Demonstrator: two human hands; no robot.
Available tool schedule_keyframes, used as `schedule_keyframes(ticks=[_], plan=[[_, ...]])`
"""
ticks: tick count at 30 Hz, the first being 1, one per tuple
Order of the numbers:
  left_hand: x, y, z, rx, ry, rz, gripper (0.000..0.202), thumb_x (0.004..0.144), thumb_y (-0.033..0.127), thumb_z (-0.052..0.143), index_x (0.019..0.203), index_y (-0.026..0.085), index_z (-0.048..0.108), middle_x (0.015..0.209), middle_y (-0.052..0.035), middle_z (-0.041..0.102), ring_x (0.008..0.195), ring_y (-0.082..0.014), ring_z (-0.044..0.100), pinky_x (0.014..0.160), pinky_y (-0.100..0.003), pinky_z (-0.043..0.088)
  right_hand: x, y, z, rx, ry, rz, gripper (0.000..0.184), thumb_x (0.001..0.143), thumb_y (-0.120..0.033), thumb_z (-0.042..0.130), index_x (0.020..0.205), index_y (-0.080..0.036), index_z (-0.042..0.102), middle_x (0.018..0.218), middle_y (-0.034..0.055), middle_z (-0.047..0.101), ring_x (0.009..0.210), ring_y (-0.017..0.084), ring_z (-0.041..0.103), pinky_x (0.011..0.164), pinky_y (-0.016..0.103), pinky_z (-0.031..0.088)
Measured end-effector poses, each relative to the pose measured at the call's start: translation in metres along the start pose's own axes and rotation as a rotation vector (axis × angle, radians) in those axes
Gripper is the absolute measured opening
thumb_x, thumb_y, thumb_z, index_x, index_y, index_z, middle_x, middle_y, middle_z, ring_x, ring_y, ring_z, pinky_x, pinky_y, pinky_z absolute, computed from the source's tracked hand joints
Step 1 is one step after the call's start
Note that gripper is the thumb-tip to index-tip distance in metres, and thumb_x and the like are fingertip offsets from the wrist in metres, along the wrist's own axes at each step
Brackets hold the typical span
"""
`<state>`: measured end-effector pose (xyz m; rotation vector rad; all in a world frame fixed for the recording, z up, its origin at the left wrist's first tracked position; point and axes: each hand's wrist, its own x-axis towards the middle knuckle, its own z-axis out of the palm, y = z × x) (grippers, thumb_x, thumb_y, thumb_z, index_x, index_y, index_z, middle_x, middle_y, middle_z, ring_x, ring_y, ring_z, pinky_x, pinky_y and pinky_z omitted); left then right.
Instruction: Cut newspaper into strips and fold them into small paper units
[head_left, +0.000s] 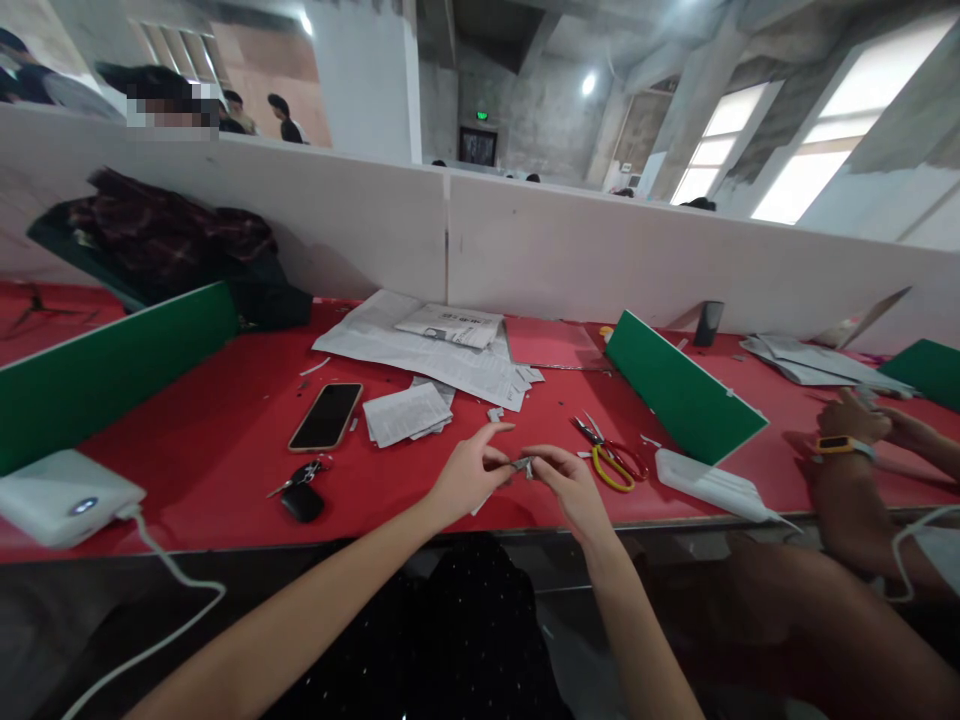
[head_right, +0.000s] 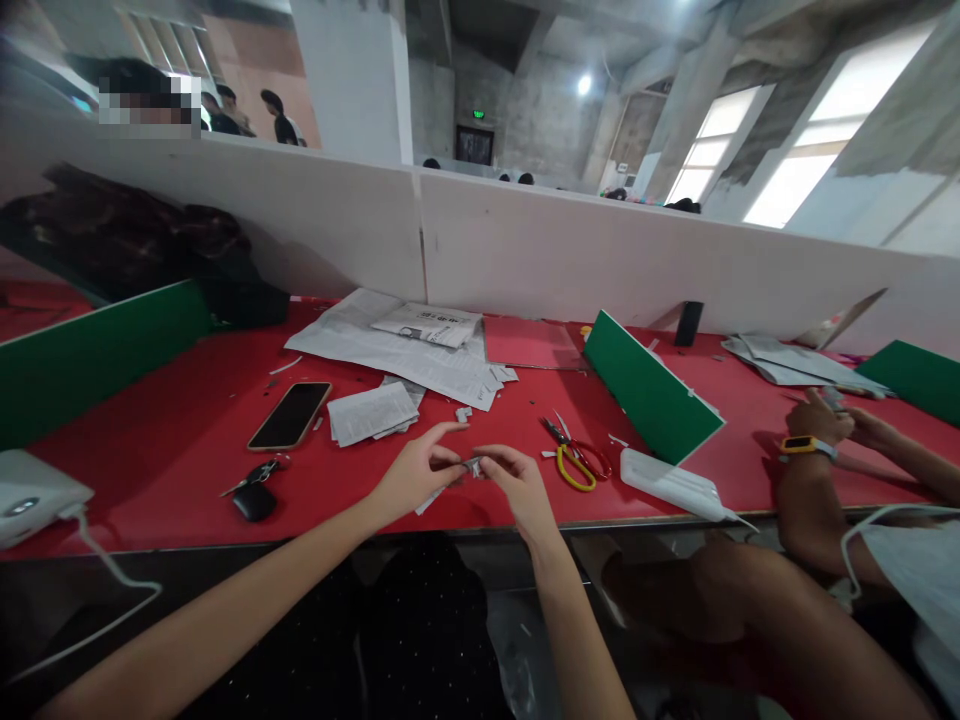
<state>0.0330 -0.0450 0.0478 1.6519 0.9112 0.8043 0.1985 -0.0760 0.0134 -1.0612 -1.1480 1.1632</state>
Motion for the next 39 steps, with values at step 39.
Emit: schedule_keyframes(ticks=[39], plan=[[-0.003, 0.000, 0.002, -0.009, -0.063, 0.030, 0.050, 0.075, 0.014, 0.054, 0.123, 0.018, 0.043, 0.079, -0.0062, 0.070, 0.074, -0.0166, 0.065, 0.072, -0.030, 0.048, 0.000, -0.010, 0.001, -0.253, -0.061, -0.068, 0.020, 0.065, -0.029, 0.069, 0.078, -0.017, 0.060, 0.072, 0.0035, 0.066, 0.069, 0.019, 0.064, 0.066, 0.031, 0.051]])
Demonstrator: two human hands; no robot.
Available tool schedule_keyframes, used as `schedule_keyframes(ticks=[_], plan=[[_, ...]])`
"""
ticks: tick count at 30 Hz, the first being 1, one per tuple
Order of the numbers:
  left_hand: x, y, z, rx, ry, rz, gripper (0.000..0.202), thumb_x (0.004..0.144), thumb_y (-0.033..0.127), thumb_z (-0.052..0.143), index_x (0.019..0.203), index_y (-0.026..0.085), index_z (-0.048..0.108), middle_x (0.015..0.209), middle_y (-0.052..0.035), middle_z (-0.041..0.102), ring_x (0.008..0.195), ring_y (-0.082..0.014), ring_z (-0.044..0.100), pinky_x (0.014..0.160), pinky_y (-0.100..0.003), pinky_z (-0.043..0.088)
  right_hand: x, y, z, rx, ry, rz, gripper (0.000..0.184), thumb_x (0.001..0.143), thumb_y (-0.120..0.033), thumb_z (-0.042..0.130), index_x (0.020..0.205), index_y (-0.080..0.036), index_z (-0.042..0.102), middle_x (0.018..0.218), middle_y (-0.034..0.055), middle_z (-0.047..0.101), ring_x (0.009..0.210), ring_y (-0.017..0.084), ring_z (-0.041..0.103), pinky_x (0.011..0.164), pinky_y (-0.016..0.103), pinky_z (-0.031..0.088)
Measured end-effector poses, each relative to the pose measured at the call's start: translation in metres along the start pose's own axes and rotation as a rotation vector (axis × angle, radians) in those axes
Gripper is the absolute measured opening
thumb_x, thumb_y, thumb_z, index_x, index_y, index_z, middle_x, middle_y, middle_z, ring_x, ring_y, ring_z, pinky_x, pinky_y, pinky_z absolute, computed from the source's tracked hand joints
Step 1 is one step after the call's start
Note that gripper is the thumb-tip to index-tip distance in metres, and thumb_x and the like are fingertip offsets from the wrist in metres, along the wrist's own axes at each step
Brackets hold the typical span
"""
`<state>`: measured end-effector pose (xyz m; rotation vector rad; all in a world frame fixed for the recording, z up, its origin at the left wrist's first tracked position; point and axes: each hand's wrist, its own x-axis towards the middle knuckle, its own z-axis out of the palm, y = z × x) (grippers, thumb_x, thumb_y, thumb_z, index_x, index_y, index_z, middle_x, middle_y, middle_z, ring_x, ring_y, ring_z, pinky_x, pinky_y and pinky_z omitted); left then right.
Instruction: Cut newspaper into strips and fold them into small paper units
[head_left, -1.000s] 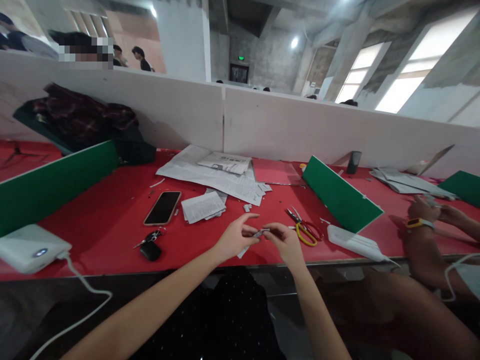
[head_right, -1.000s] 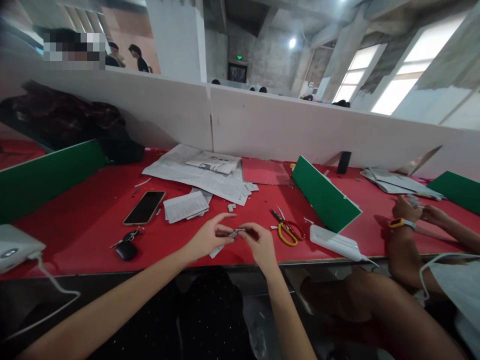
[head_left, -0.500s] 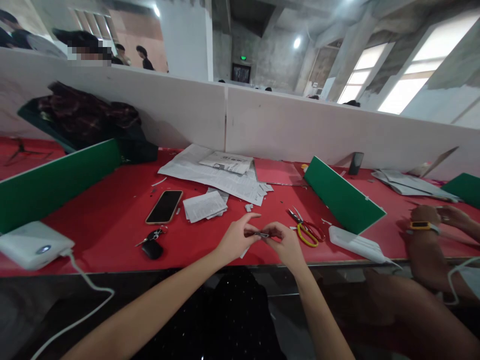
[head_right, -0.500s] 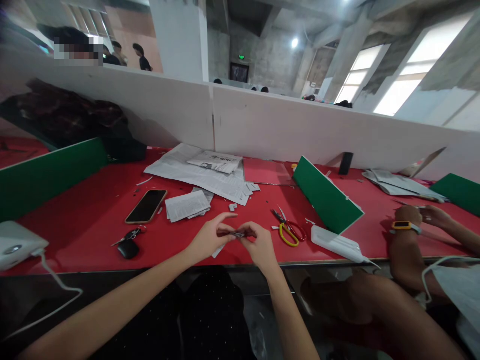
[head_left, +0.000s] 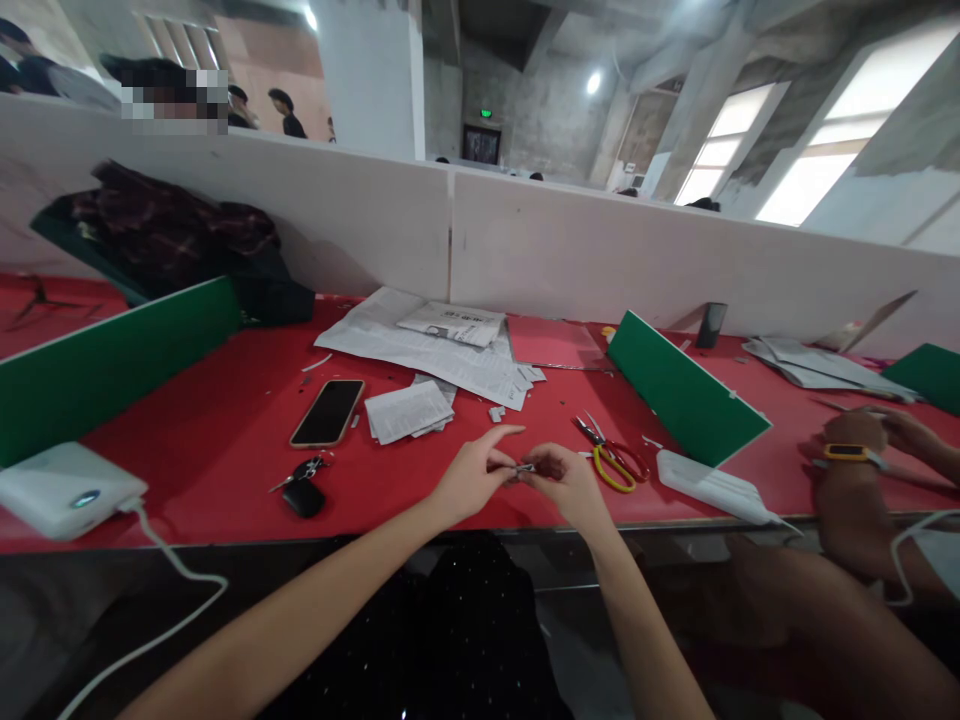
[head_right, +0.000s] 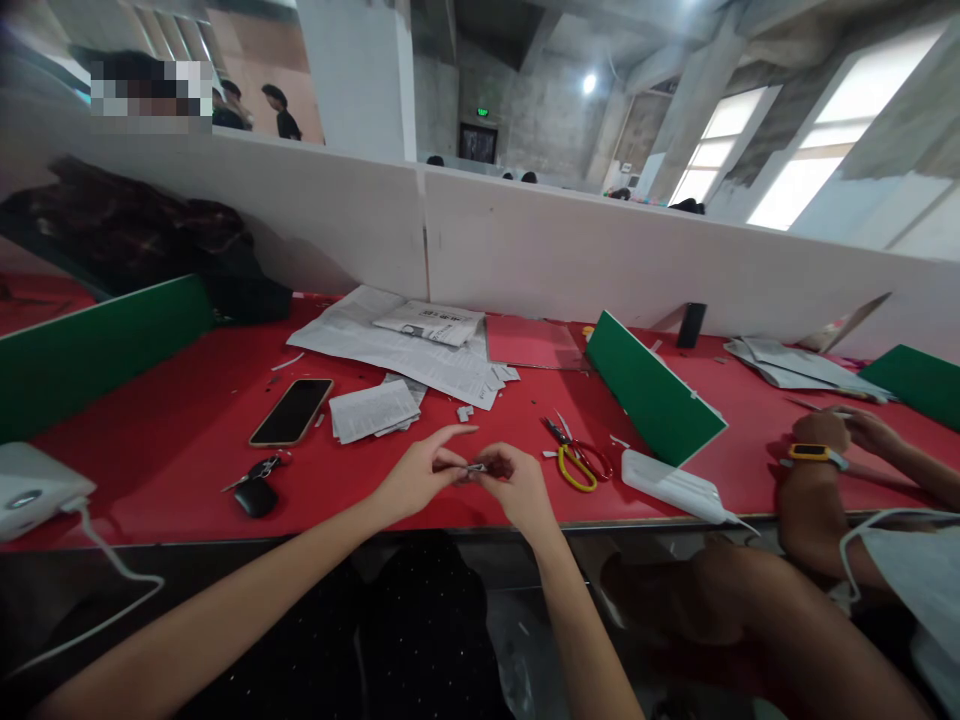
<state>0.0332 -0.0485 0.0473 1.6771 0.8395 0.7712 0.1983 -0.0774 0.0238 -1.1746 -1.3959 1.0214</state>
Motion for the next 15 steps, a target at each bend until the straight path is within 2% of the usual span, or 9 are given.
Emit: schedule_keyframes(ticks=[5, 11, 15], plan=[[-0.001, 0.001, 0.001, 0.024, 0.024, 0.045, 0.048, 0.077, 0.015, 0.051, 0.125, 0.019, 0.042, 0.076, -0.0041, 0.069, 0.073, -0.0155, 0.064, 0.072, -0.029, 0.048, -0.006, -0.007, -0.004, -0.001, 0.009, 0.038, 0.019, 0.071, -0.033, 0.064, 0.082, -0.016, 0.064, 0.080, 0.0065, 0.068, 0.076, 0.019, 0.062, 0.072, 0.031, 0.050], [-0.004, 0.004, 0.007, 0.142, 0.008, 0.095, 0.049, 0.079, 0.017, 0.049, 0.127, 0.020, 0.039, 0.079, -0.0033, 0.069, 0.074, -0.0151, 0.063, 0.074, -0.027, 0.046, -0.010, -0.010, -0.005, -0.016, 0.052, -0.004, 0.019, 0.075, -0.034, 0.060, 0.077, -0.016, 0.065, 0.067, 0.0037, 0.064, 0.064, 0.016, 0.057, 0.062, 0.027, 0.048], [-0.004, 0.005, 0.011, 0.160, -0.003, 0.101, 0.049, 0.080, 0.019, 0.048, 0.127, 0.020, 0.038, 0.079, -0.0036, 0.070, 0.070, -0.0150, 0.062, 0.070, -0.026, 0.046, -0.009, -0.003, 0.002, 0.087, 0.127, -0.002, 0.017, 0.073, -0.034, 0.061, 0.075, -0.017, 0.064, 0.065, 0.0019, 0.063, 0.062, 0.015, 0.056, 0.061, 0.026, 0.047]])
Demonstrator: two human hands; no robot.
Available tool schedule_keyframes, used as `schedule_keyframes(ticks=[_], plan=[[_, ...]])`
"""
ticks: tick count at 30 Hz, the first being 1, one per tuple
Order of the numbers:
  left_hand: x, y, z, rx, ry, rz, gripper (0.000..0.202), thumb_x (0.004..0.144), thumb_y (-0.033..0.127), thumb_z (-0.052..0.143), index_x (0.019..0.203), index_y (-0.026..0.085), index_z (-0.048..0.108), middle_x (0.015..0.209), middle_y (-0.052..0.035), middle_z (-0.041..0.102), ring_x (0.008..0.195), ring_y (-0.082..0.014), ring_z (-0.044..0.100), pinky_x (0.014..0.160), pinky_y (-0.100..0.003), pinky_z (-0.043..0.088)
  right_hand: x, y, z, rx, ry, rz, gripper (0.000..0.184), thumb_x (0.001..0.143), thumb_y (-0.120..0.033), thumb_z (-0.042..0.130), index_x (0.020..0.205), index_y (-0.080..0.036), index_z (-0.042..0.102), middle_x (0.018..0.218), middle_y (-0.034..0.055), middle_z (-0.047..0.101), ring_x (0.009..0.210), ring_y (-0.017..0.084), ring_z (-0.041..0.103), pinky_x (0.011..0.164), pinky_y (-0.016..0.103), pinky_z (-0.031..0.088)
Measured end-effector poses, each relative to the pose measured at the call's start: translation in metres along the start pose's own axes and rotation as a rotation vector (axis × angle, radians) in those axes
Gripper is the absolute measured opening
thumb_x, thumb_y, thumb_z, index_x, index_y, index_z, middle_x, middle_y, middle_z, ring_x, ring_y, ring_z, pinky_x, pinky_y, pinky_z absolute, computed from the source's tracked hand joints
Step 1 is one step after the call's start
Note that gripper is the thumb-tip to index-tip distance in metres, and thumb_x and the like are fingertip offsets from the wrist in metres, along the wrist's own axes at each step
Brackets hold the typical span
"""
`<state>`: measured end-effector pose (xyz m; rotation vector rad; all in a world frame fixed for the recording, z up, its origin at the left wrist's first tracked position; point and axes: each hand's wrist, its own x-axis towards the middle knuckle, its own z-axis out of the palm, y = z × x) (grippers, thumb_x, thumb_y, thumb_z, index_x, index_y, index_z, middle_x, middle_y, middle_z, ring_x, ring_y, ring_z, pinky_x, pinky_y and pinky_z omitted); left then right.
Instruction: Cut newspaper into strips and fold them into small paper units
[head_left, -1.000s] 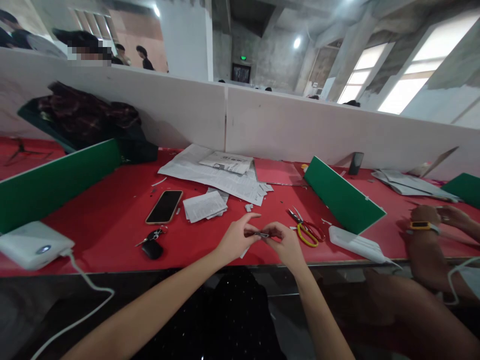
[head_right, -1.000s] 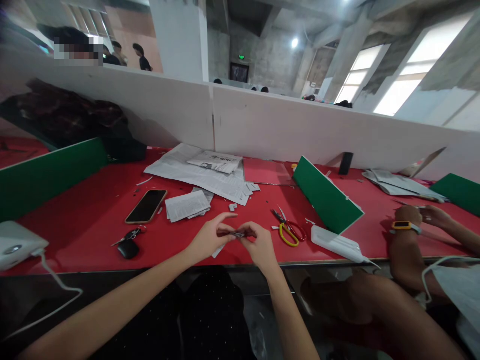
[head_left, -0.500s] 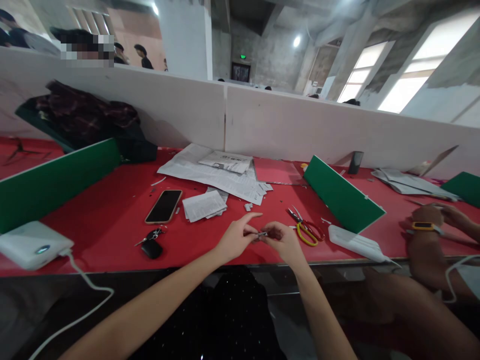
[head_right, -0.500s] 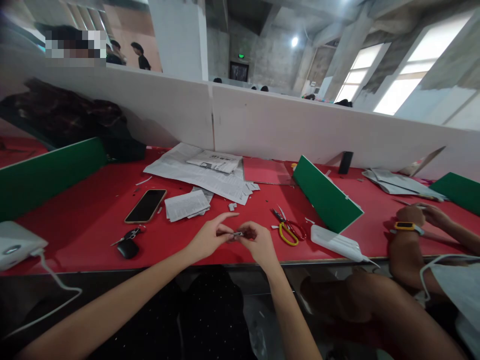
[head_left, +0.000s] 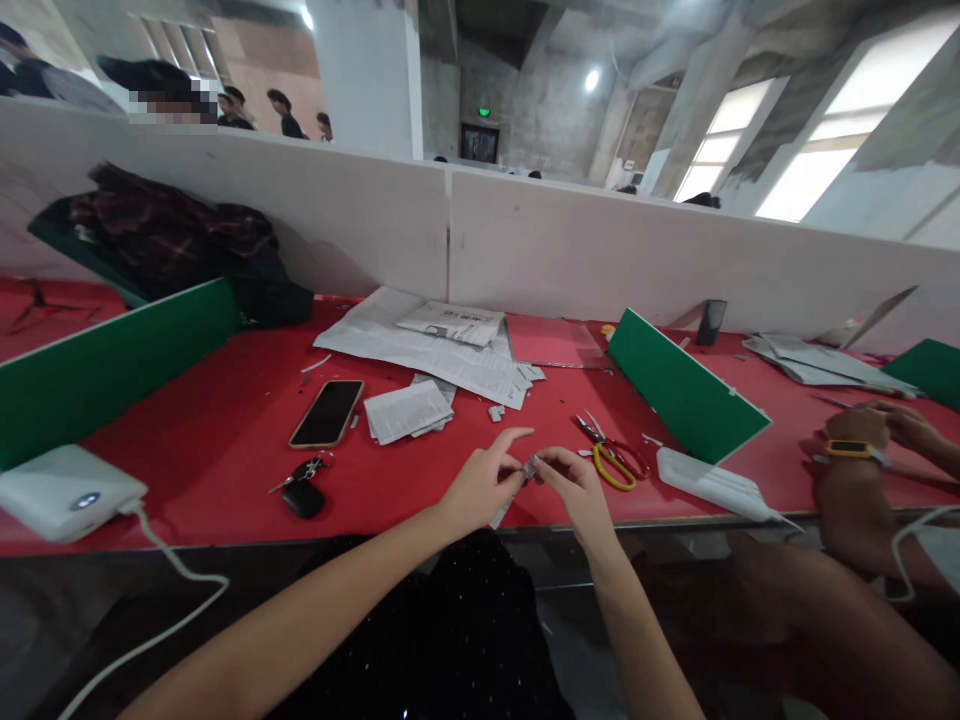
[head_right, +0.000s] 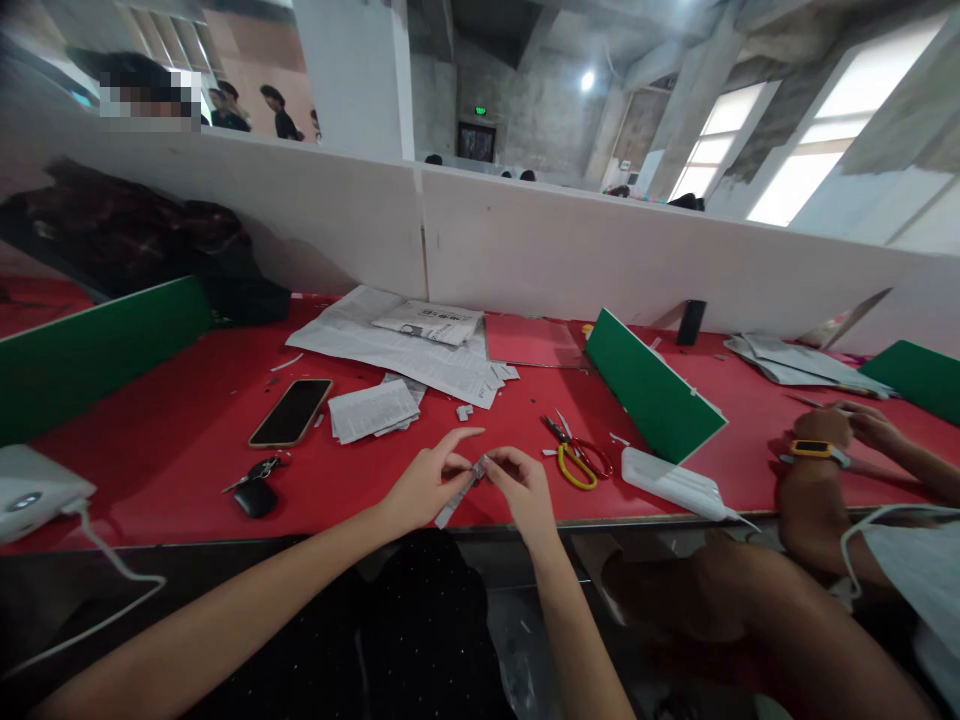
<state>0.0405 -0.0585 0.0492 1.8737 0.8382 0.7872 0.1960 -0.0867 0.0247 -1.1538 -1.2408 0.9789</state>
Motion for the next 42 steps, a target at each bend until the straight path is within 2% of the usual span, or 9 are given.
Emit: schedule_keyframes(ticks=[8, 16, 22, 25, 27, 30, 33, 37, 42], plan=[[0.000, -0.003, 0.003, 0.024, -0.020, -0.043, 0.049, 0.080, 0.021, 0.049, 0.128, 0.019, 0.037, 0.067, -0.0001, 0.066, 0.062, -0.0139, 0.059, 0.064, -0.025, 0.044, -0.001, 0.016, 0.014, 0.154, 0.152, 0.041, 0.015, 0.068, -0.030, 0.066, 0.063, -0.017, 0.060, 0.056, -0.0021, 0.057, 0.054, 0.011, 0.050, 0.054, 0.023, 0.041], [0.007, -0.009, 0.001, -0.445, -0.039, -0.182, 0.058, 0.077, 0.019, 0.057, 0.129, 0.014, 0.031, 0.071, -0.0051, 0.068, 0.073, -0.0178, 0.065, 0.071, -0.030, 0.046, 0.003, 0.006, 0.005, 0.104, 0.055, 0.090, 0.019, 0.068, -0.032, 0.067, 0.078, -0.017, 0.064, 0.065, 0.0000, 0.064, 0.058, 0.014, 0.057, 0.057, 0.026, 0.047], [0.009, -0.012, 0.001, -0.474, -0.033, -0.184, 0.060, 0.074, 0.017, 0.060, 0.128, 0.015, 0.033, 0.068, -0.0025, 0.067, 0.072, -0.0170, 0.064, 0.073, -0.031, 0.046, 0.006, 0.003, 0.007, 0.101, 0.036, 0.079, 0.018, 0.067, -0.032, 0.068, 0.075, -0.016, 0.064, 0.059, -0.0013, 0.061, 0.054, 0.013, 0.056, 0.054, 0.025, 0.048], [0.010, -0.012, -0.003, -0.519, -0.047, -0.287, 0.058, 0.070, 0.015, 0.064, 0.122, 0.014, 0.039, 0.071, -0.0049, 0.068, 0.072, -0.0185, 0.065, 0.071, -0.032, 0.048, 0.007, 0.005, 0.007, 0.067, 0.001, 0.084, 0.018, 0.066, -0.031, 0.068, 0.074, -0.016, 0.063, 0.061, -0.0007, 0.061, 0.056, 0.013, 0.056, 0.055, 0.025, 0.048], [0.010, -0.011, -0.005, -0.549, -0.064, -0.387, 0.046, 0.068, 0.015, 0.065, 0.110, 0.012, 0.047, 0.072, -0.0070, 0.068, 0.072, -0.0197, 0.066, 0.071, -0.033, 0.049, 0.009, 0.005, 0.006, 0.024, -0.021, 0.064, 0.018, 0.066, -0.030, 0.068, 0.077, -0.016, 0.063, 0.063, -0.0007, 0.061, 0.057, 0.013, 0.057, 0.055, 0.025, 0.047], [0.011, -0.009, -0.008, -0.572, -0.080, -0.470, 0.024, 0.068, 0.016, 0.065, 0.089, 0.011, 0.056, 0.074, -0.0083, 0.068, 0.073, -0.0197, 0.066, 0.072, -0.035, 0.050, 0.010, 0.004, 0.004, -0.043, -0.044, -0.008, 0.029, 0.068, -0.029, 0.068, 0.094, -0.019, 0.058, 0.063, -0.0021, 0.061, 0.057, 0.013, 0.057, 0.055, 0.024, 0.047], [0.012, -0.007, -0.012, -0.562, -0.032, -0.426, 0.014, 0.069, 0.017, 0.064, 0.081, 0.011, 0.061, 0.075, -0.0079, 0.068, 0.073, -0.0170, 0.065, 0.074, -0.032, 0.050, 0.008, 0.001, -0.001, -0.142, -0.013, -0.146, 0.031, 0.079, -0.029, 0.057, 0.109, -0.021, 0.053, 0.074, 0.0010, 0.063, 0.066, 0.015, 0.059, 0.063, 0.027, 0.049], [0.014, -0.004, -0.018, -0.630, 0.095, -0.413, 0.016, 0.069, 0.019, 0.065, 0.083, 0.011, 0.063, 0.079, -0.0075, 0.069, 0.074, -0.0153, 0.064, 0.076, -0.031, 0.049, -0.005, -0.003, -0.006, -0.454, -0.043, -0.442, 0.028, 0.086, -0.020, 0.045, 0.109, -0.027, 0.060, 0.100, 0.0067, 0.053, 0.093, 0.017, 0.055, 0.083, 0.034, 0.046], [0.012, -0.002, -0.019, -0.669, 0.090, -0.407, 0.014, 0.070, 0.017, 0.065, 0.082, 0.011, 0.063, 0.078, -0.0071, 0.068, 0.070, -0.0139, 0.064, 0.074, -0.030, 0.051, -0.020, -0.001, -0.004, -0.724, -0.160, -0.624, 0.030, 0.084, -0.015, 0.049, 0.104, -0.031, 0.063, 0.103, 0.0062, 0.050, 0.091, 0.017, 0.052, 0.079, 0.033, 0.047]])
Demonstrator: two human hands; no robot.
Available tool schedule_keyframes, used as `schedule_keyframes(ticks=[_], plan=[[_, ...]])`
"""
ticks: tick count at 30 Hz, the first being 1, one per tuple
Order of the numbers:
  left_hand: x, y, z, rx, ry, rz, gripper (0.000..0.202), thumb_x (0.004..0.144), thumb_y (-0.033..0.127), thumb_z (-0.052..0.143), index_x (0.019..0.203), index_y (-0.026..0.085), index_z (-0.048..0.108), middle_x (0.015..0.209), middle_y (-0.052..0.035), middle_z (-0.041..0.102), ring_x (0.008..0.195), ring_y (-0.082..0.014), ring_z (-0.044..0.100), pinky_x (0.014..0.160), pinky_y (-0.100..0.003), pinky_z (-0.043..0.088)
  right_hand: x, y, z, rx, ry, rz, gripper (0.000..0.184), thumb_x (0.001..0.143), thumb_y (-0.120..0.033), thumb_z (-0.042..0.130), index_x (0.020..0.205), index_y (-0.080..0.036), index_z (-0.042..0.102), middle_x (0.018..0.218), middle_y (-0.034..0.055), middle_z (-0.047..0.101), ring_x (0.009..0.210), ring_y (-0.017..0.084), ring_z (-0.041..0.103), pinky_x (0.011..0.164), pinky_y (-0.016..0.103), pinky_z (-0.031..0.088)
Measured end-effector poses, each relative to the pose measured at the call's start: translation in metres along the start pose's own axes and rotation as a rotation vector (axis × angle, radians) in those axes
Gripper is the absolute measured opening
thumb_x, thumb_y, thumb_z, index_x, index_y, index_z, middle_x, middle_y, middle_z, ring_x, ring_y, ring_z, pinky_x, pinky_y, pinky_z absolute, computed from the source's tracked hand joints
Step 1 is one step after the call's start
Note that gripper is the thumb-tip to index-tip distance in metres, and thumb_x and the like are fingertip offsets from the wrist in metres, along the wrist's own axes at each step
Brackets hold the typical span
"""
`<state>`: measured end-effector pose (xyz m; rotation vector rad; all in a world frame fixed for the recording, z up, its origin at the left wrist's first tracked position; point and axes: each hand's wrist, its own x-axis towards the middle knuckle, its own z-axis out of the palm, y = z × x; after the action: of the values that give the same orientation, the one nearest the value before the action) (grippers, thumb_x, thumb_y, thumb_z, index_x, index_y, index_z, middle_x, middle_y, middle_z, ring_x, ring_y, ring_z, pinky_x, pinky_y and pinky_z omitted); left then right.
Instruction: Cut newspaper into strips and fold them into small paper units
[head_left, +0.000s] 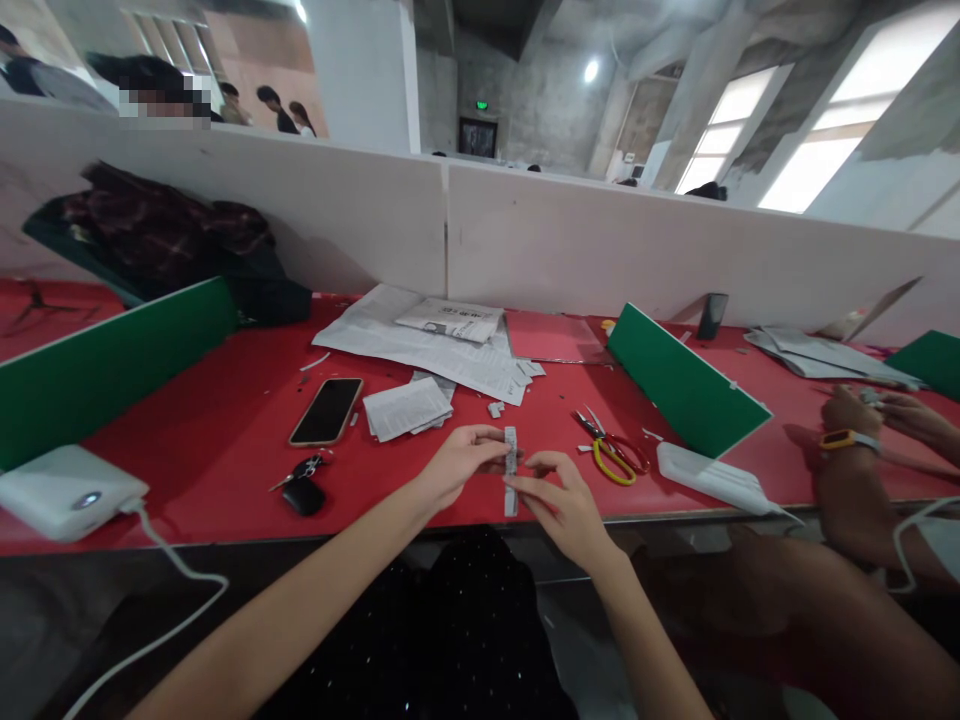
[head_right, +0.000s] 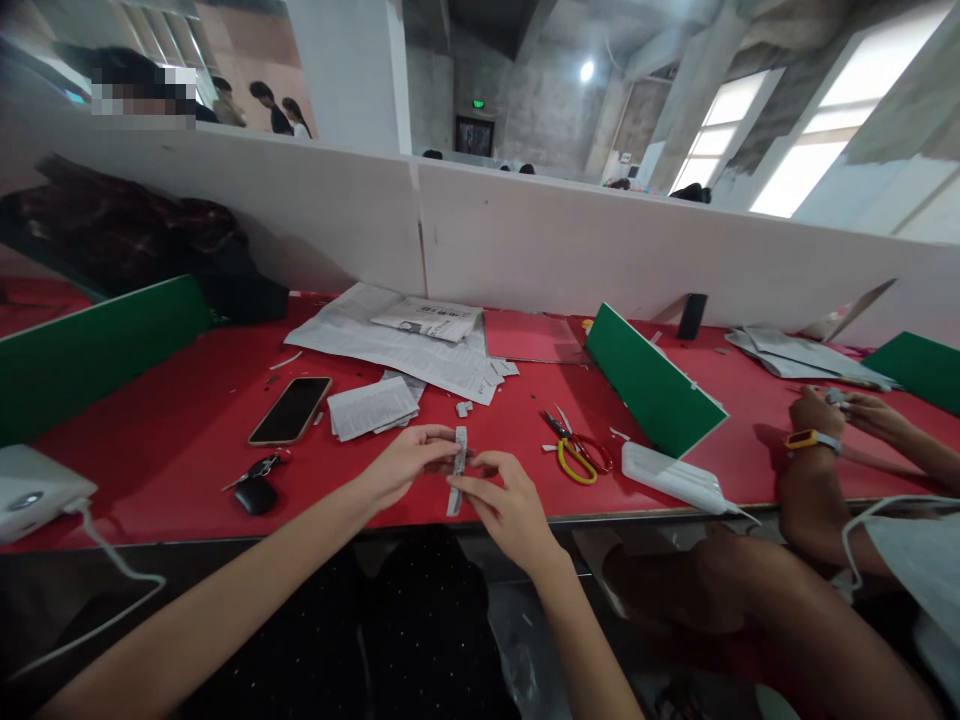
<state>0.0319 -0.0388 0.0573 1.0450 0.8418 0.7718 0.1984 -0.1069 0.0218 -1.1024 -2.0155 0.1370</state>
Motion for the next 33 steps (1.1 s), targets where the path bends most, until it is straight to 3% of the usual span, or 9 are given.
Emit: schedule_keyframes(ticks=[3, 9, 15, 21, 29, 33], plan=[[-0.002, -0.001, 0.002, -0.017, -0.012, -0.002, 0.014, 0.071, 0.016, 0.064, 0.083, 0.010, 0.061, 0.076, -0.0069, 0.068, 0.071, -0.0145, 0.065, 0.074, -0.030, 0.051, -0.001, -0.001, 0.002, -0.056, -0.018, -0.036, 0.023, 0.083, -0.015, 0.051, 0.094, -0.029, 0.066, 0.098, 0.0058, 0.053, 0.088, 0.018, 0.052, 0.075, 0.033, 0.047], [-0.003, 0.002, 0.003, -0.013, -0.029, 0.030, 0.008, 0.071, 0.015, 0.061, 0.078, 0.012, 0.057, 0.075, -0.0046, 0.068, 0.068, -0.0136, 0.065, 0.076, -0.032, 0.052, 0.006, -0.003, -0.005, 0.111, -0.015, 0.158, 0.013, 0.086, -0.021, 0.048, 0.088, -0.021, 0.061, 0.099, 0.0085, 0.055, 0.094, 0.019, 0.054, 0.080, 0.032, 0.046], [-0.004, 0.003, 0.001, 0.142, -0.038, 0.093, 0.009, 0.069, 0.015, 0.063, 0.069, 0.013, 0.054, 0.071, -0.0044, 0.067, 0.073, -0.0149, 0.065, 0.073, -0.030, 0.051, 0.013, -0.001, -0.010, 0.245, 0.030, 0.260, 0.008, 0.082, -0.023, 0.055, 0.080, -0.020, 0.063, 0.080, 0.0045, 0.063, 0.075, 0.017, 0.060, 0.070, 0.028, 0.048], [-0.005, 0.003, 0.001, 0.270, -0.039, 0.125, 0.012, 0.066, 0.014, 0.065, 0.065, 0.014, 0.053, 0.067, -0.0032, 0.068, 0.066, -0.0137, 0.063, 0.069, -0.029, 0.048, 0.014, 0.006, -0.011, 0.307, 0.067, 0.406, 0.018, 0.077, -0.027, 0.062, 0.093, -0.021, 0.063, 0.082, 0.0038, 0.067, 0.073, 0.017, 0.063, 0.066, 0.027, 0.051], [-0.005, 0.003, 0.000, 0.185, -0.102, 0.063, 0.012, 0.067, 0.017, 0.065, 0.067, 0.014, 0.054, 0.071, -0.0054, 0.069, 0.073, -0.0170, 0.066, 0.075, -0.034, 0.049, 0.019, 0.005, -0.014, 0.208, 0.046, 0.328, 0.007, 0.078, -0.024, 0.061, 0.081, -0.021, 0.066, 0.076, 0.0032, 0.065, 0.071, 0.016, 0.060, 0.063, 0.026, 0.047], [-0.003, -0.003, -0.003, 0.275, -0.117, 0.132, 0.016, 0.070, 0.021, 0.062, 0.086, 0.015, 0.062, 0.077, -0.0058, 0.069, 0.075, -0.0176, 0.065, 0.075, -0.034, 0.049, 0.019, 0.007, -0.011, 0.158, 0.051, 0.282, 0.010, 0.081, -0.025, 0.057, 0.082, -0.021, 0.065, 0.077, 0.0038, 0.064, 0.071, 0.016, 0.059, 0.063, 0.027, 0.046]])
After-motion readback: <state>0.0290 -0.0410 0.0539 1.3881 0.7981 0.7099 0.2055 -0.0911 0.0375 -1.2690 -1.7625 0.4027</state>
